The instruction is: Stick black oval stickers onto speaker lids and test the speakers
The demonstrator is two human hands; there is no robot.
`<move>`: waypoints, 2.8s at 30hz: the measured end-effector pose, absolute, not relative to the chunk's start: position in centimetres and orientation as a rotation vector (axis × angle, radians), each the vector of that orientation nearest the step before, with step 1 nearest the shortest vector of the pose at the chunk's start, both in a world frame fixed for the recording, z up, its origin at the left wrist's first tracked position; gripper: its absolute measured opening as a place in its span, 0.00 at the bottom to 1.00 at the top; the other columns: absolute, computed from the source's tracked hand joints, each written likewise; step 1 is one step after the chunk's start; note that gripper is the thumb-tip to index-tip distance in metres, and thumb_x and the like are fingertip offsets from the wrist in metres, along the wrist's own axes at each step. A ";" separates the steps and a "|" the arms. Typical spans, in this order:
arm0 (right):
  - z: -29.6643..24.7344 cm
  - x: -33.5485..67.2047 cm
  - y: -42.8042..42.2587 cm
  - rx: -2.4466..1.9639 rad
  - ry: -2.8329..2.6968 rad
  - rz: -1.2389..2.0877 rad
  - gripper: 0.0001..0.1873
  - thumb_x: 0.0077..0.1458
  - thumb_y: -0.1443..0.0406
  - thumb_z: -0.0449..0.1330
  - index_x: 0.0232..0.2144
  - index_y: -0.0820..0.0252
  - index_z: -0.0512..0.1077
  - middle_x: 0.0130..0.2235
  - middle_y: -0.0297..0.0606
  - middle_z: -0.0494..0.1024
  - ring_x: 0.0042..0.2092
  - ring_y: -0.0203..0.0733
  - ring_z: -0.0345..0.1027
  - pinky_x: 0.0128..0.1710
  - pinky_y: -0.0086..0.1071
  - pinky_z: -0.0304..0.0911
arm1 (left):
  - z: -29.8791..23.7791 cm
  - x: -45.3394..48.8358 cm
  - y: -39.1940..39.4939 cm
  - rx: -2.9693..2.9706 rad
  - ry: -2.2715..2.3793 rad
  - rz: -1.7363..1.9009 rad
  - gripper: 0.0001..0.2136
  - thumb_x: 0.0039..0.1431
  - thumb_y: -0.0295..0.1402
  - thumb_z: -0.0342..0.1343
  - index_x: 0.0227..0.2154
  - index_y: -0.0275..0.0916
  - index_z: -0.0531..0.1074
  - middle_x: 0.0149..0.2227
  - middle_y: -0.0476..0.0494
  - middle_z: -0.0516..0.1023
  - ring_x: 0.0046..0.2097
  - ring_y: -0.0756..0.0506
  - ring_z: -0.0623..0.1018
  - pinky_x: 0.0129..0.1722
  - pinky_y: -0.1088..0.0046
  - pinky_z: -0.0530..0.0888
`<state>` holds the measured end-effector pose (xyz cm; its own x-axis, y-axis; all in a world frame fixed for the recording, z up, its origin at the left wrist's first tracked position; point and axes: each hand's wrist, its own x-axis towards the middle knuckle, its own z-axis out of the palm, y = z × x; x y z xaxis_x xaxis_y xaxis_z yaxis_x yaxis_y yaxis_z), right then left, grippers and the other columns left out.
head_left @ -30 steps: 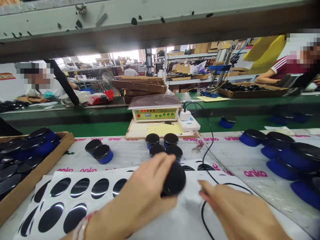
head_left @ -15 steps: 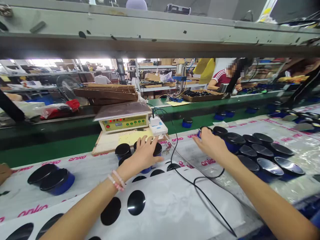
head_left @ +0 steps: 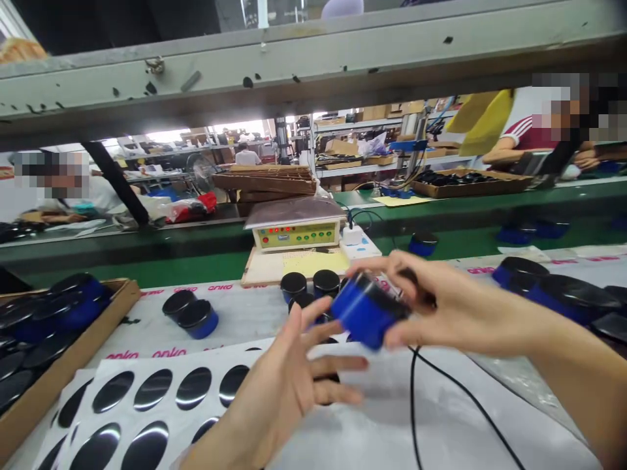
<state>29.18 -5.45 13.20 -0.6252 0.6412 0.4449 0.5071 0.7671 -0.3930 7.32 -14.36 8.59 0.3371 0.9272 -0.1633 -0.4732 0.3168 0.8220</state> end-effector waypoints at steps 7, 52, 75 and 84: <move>13.4 24.4 -11.0 -0.607 -2.456 0.136 0.07 0.63 0.63 0.48 0.33 0.57 0.62 0.27 0.31 0.70 0.24 0.34 0.64 0.22 0.28 0.61 | 6.3 5.2 -15.7 0.519 0.396 1.051 0.20 0.59 0.46 0.55 0.42 0.33 0.77 0.39 0.38 0.80 0.36 0.45 0.81 0.33 0.79 0.77; 2.9 24.4 -13.0 -0.647 -2.310 0.181 0.09 0.62 0.73 0.46 0.31 0.55 0.59 0.24 0.29 0.67 0.24 0.32 0.62 0.24 0.24 0.57 | 6.3 5.7 -17.5 2.649 1.350 1.521 0.10 0.58 0.30 0.58 0.38 0.35 0.63 0.47 0.34 0.75 0.55 0.45 0.72 0.58 0.73 0.69; 5.1 28.9 -5.3 -0.893 -2.432 -0.569 0.17 0.68 0.64 0.40 0.28 0.58 0.62 0.19 0.30 0.66 0.18 0.36 0.61 0.19 0.31 0.45 | 5.2 -1.7 -10.2 2.116 1.863 0.972 0.22 0.54 0.35 0.57 0.51 0.39 0.60 0.50 0.39 0.72 0.51 0.40 0.74 0.52 0.58 0.71; 3.0 22.3 -3.7 -1.116 -2.584 -0.413 0.11 0.60 0.59 0.55 0.36 0.62 0.65 0.38 0.44 0.73 0.28 0.42 0.70 0.19 0.30 0.49 | 2.9 1.3 -5.5 2.447 1.674 0.622 0.37 0.45 0.42 0.66 0.58 0.43 0.59 0.65 0.33 0.52 0.67 0.28 0.46 0.62 0.40 0.47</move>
<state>22.33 -3.70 3.01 -0.6554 0.6545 0.3769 0.7394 0.6578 0.1435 1.35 -5.51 2.90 0.3072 0.9129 0.2687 0.8669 -0.3850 0.3166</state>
